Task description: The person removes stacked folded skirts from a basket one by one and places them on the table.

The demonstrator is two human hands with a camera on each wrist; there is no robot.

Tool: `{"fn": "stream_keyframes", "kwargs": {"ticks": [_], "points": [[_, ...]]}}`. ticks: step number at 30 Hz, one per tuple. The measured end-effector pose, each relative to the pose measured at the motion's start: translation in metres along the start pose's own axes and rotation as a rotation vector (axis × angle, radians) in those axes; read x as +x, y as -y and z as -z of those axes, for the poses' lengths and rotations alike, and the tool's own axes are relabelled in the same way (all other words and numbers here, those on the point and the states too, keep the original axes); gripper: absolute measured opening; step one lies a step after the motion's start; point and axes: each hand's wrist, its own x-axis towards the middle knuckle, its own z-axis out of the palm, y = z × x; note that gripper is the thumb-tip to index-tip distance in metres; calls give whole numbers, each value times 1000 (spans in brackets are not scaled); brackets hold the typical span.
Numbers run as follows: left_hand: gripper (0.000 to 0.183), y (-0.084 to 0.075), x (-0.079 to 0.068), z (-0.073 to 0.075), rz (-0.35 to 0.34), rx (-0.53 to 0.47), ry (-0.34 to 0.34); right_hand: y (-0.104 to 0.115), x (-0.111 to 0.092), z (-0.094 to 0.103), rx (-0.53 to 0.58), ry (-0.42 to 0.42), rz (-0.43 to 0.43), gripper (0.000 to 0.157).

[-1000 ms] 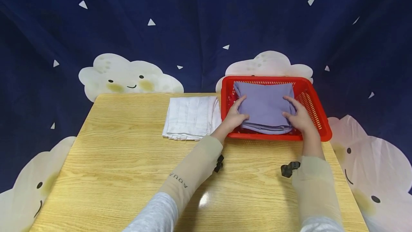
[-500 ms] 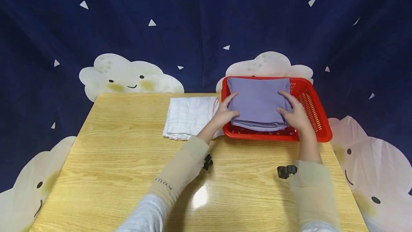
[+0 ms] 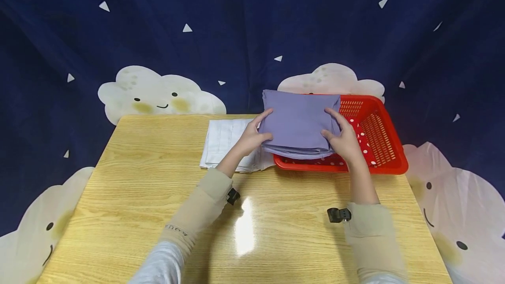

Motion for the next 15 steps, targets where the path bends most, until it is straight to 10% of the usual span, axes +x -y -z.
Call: {"fn": "stream_keyframes", "kwargs": {"ticks": [15], "points": [[77,-1,-24,66,-45,-47,-30,39,0,-62,116,-96,132,60]]}}
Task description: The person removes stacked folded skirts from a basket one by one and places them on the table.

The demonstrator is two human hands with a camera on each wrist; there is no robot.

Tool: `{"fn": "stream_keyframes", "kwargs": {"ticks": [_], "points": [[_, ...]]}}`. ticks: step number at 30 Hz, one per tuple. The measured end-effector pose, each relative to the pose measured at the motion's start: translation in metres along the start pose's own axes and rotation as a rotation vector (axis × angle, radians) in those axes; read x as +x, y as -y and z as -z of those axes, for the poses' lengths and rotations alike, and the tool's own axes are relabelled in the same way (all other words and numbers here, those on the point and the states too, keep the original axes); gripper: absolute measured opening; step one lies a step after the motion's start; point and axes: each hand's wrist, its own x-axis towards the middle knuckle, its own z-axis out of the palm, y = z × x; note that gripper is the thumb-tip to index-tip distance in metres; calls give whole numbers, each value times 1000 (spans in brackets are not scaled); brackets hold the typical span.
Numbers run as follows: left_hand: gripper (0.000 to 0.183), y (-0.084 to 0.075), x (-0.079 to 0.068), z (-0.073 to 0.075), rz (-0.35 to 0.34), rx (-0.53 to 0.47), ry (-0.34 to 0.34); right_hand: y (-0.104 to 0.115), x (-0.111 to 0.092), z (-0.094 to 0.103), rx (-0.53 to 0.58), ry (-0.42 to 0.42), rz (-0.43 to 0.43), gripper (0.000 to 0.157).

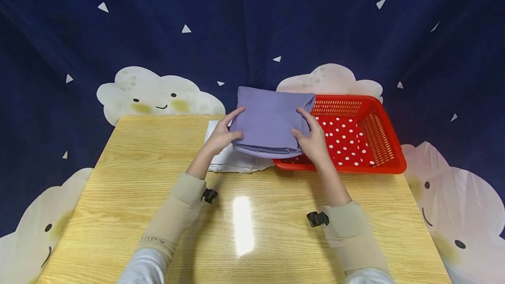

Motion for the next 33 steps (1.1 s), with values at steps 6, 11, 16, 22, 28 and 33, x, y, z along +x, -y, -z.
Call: {"fn": "stream_keyframes", "kwargs": {"ticks": [6,11,16,22,28,33], "points": [[78,3,-13,29,14,21,-20,9,-2,-33,-15,-29,59,58],[79,5,-26,53,40,18,-41,14,-3,-60,-10,-41,103,58],[78,4,-40,78,54,27,-61,20,-4,-88,3,-34,146,58],[80,19,-53,107,74,53,-105,28,-6,-123,7,-25,169,57],[79,24,-69,136,102,102,-128,32,-9,-158,26,-12,219,58],[78,29,-81,157,140,115,-139,38,-12,-185,61,20,216,60]]}}
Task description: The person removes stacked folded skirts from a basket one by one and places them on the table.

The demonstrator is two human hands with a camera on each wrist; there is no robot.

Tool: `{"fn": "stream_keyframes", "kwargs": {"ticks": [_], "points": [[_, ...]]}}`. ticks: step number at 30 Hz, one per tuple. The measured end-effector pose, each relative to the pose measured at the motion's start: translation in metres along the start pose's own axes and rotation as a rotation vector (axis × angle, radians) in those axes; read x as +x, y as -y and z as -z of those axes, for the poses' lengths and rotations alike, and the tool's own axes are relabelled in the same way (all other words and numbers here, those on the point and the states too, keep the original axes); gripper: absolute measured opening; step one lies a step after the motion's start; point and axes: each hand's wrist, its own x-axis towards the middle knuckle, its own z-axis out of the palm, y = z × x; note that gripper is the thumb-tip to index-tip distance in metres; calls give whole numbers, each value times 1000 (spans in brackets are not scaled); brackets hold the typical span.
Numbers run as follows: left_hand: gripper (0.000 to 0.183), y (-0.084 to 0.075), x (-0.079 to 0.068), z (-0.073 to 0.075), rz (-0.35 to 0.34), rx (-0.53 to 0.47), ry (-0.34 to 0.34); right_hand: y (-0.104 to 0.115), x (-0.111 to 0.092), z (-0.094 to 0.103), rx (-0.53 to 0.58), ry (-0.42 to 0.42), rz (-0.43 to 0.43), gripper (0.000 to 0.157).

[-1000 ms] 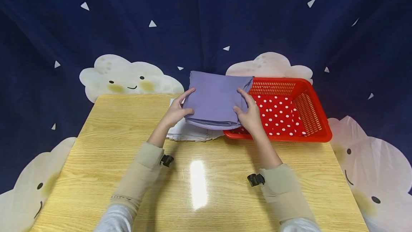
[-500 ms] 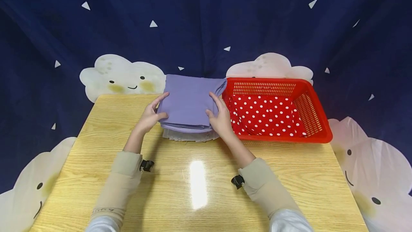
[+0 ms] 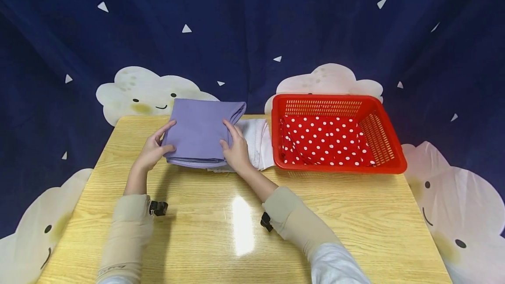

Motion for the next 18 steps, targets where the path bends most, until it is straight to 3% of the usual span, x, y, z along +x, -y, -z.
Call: {"fn": "stream_keyframes", "kwargs": {"ticks": [5,10,18], "points": [[77,-1,-13,19,47,-9,-6,4,-2,-27,-1,60,-15,61],[74,0,-25,32,77,45,-21,1,-4,-52,-17,122,-51,62],[78,33,-26,54,126,73,-81,-2,0,-78,-16,224,-155,62]]}}
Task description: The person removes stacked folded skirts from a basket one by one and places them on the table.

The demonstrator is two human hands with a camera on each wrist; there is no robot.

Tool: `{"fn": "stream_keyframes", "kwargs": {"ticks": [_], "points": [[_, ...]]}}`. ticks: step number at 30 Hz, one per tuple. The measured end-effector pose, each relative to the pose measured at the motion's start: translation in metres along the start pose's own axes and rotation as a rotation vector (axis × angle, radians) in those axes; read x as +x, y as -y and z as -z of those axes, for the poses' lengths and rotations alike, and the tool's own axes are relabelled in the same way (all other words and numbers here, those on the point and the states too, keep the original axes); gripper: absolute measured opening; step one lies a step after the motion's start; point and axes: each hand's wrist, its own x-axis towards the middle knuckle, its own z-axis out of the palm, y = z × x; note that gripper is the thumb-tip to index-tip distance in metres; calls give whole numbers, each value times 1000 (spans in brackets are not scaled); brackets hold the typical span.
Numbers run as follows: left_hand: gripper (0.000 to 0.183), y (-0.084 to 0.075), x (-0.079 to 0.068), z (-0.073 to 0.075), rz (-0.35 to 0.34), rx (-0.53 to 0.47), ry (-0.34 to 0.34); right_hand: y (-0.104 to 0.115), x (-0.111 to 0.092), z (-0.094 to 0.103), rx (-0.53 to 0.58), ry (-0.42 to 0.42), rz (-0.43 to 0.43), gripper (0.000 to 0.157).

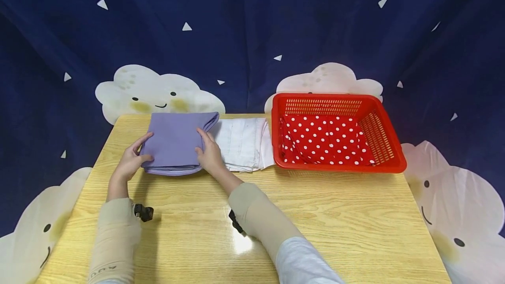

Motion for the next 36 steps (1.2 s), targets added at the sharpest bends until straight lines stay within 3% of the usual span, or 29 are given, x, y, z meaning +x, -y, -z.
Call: {"fn": "stream_keyframes", "kwargs": {"ticks": [8,20,27,36], "points": [[79,21,0,17,9,22,-35,7,5,-13,43,100,-67,63],[79,35,-5,29,84,39,-47,13,6,-23,131,248,-247,64],[78,37,-6,35,129,80,-69,9,3,-27,147,350,-273,67],[79,42,1,43,180,80,-107,2,0,-33,255,359,-318,62]]}}
